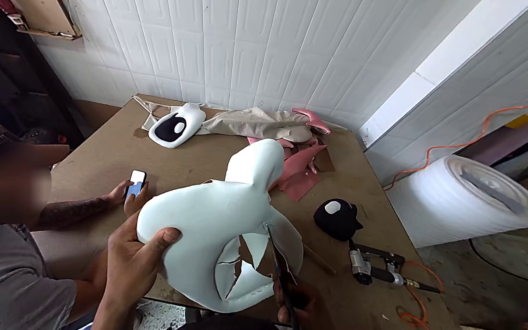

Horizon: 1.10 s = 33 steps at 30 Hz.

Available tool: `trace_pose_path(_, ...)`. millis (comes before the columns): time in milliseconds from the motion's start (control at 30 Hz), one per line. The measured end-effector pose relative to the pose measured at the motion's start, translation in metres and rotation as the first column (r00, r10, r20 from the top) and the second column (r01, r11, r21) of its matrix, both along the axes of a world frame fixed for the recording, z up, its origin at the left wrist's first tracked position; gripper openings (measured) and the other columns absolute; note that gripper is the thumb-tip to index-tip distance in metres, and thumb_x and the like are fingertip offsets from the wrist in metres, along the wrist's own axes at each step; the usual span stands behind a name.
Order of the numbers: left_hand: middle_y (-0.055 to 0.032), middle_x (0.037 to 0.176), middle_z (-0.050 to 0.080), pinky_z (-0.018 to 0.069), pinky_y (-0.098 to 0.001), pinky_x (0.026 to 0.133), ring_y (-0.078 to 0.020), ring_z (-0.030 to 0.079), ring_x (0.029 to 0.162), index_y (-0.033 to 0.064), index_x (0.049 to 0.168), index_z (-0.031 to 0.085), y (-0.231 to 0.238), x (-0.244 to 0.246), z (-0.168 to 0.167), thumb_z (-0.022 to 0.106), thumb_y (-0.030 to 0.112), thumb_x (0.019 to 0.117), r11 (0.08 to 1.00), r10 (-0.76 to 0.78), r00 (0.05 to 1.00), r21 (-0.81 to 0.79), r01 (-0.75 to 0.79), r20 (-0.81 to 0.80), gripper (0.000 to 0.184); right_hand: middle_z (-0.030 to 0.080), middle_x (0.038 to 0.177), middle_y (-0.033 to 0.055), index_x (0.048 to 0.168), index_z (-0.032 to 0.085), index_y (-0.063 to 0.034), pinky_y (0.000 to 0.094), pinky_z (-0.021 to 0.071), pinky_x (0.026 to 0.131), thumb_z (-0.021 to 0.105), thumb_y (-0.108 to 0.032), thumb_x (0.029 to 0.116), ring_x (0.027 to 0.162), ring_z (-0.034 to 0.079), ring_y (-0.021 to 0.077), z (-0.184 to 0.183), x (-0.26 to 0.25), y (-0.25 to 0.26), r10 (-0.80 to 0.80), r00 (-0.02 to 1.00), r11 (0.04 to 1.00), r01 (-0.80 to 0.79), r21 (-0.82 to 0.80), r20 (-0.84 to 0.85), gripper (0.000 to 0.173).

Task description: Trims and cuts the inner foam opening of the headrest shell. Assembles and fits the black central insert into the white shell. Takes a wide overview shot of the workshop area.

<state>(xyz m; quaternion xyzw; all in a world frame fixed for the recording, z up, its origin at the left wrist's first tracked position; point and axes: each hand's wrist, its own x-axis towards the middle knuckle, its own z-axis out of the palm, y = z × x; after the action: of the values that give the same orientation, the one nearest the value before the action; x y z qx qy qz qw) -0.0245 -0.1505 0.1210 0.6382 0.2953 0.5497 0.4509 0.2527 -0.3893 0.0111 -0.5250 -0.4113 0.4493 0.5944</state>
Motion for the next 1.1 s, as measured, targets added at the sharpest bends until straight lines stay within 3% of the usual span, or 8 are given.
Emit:
trace_pose_path(200, -0.0016, 0.085, 0.076, 0.0645, -0.0282, 0.059, -0.0150, 0.074, 0.067, 0.0145, 0.108, 0.072, -0.003, 0.000, -0.006, 0.080, 0.052, 0.0844, 0.999, 0.001, 0.998, -0.035, -0.003, -0.057, 0.045, 0.068, 0.085, 0.0013, 0.087, 0.073, -0.0090, 0.0254, 0.0530, 0.065, 0.084, -0.037, 0.0844, 0.073, 0.061, 0.0072, -0.025, -0.015, -0.012, 0.038, 0.998, 0.999, -0.037, 0.022, -0.043, 0.030)
trace_pose_path(367, -0.0020, 0.082, 0.075, 0.0638, -0.0279, 0.057, -0.0149, 0.073, 0.065, 0.0138, 0.106, 0.072, -0.006, 0.000, -0.010, 0.079, 0.053, 0.0842, 0.996, 0.012, 0.997, -0.083, -0.018, -0.072, 0.045, 0.064, 0.076, 0.0031, 0.081, 0.069, -0.0078, 0.0276, 0.0499, 0.058, 0.083, -0.041, 0.0858, 0.064, 0.058, 0.0090, -0.042, -0.032, -0.012, -0.030, 0.997, 0.997, 0.035, 0.072, -0.065, 0.037)
trace_pose_path(633, -0.0028, 0.081, 0.074, 0.0635, -0.0282, 0.057, -0.0150, 0.073, 0.064, 0.0135, 0.106, 0.072, -0.006, -0.009, -0.019, 0.079, 0.056, 0.0836, 0.989, 0.010, 0.996, -0.143, -0.022, -0.086, 0.048, 0.066, 0.071, 0.0027, 0.074, 0.070, -0.0082, 0.0256, 0.0479, 0.052, 0.086, -0.044, 0.0813, 0.057, 0.055, 0.0071, -0.041, -0.039, -0.020, -0.157, 0.979, 0.987, 0.159, -0.004, 0.132, 0.040)
trace_pose_path(767, -0.0017, 0.079, 0.074, 0.0632, -0.0287, 0.055, -0.0149, 0.072, 0.063, 0.0145, 0.105, 0.072, -0.005, -0.012, -0.020, 0.077, 0.058, 0.0842, 0.992, 0.019, 0.989, -0.122, -0.037, -0.143, 0.048, 0.069, 0.075, 0.0007, 0.081, 0.074, -0.0098, 0.0268, 0.0527, 0.055, 0.089, -0.044, 0.0775, 0.061, 0.061, 0.0070, -0.021, -0.028, -0.026, -0.112, 0.974, 0.976, 0.145, -0.162, 0.198, 0.038)
trace_pose_path(900, -0.0001, 0.079, 0.074, 0.0630, -0.0286, 0.055, -0.0135, 0.072, 0.062, 0.0164, 0.105, 0.072, -0.004, -0.016, -0.018, 0.076, 0.059, 0.0840, 0.995, 0.023, 0.983, -0.095, -0.041, -0.184, 0.048, 0.070, 0.077, 0.0006, 0.083, 0.073, -0.0099, 0.0250, 0.0531, 0.055, 0.092, -0.045, 0.0727, 0.062, 0.062, 0.0066, -0.002, -0.021, -0.026, -0.113, 0.975, 0.961, 0.156, -0.227, 0.192, 0.041)
trace_pose_path(1100, 0.0006, 0.081, 0.075, 0.0637, -0.0292, 0.056, -0.0136, 0.073, 0.064, 0.0180, 0.108, 0.072, -0.005, -0.020, -0.015, 0.076, 0.058, 0.0854, 0.997, -0.018, 0.981, -0.074, 0.003, -0.192, 0.046, 0.071, 0.079, -0.0002, 0.079, 0.073, -0.0123, 0.0224, 0.0536, 0.057, 0.093, -0.042, 0.0710, 0.064, 0.062, 0.0043, -0.009, -0.020, -0.028, -0.149, 0.977, 0.968, 0.176, -0.181, 0.153, 0.037)
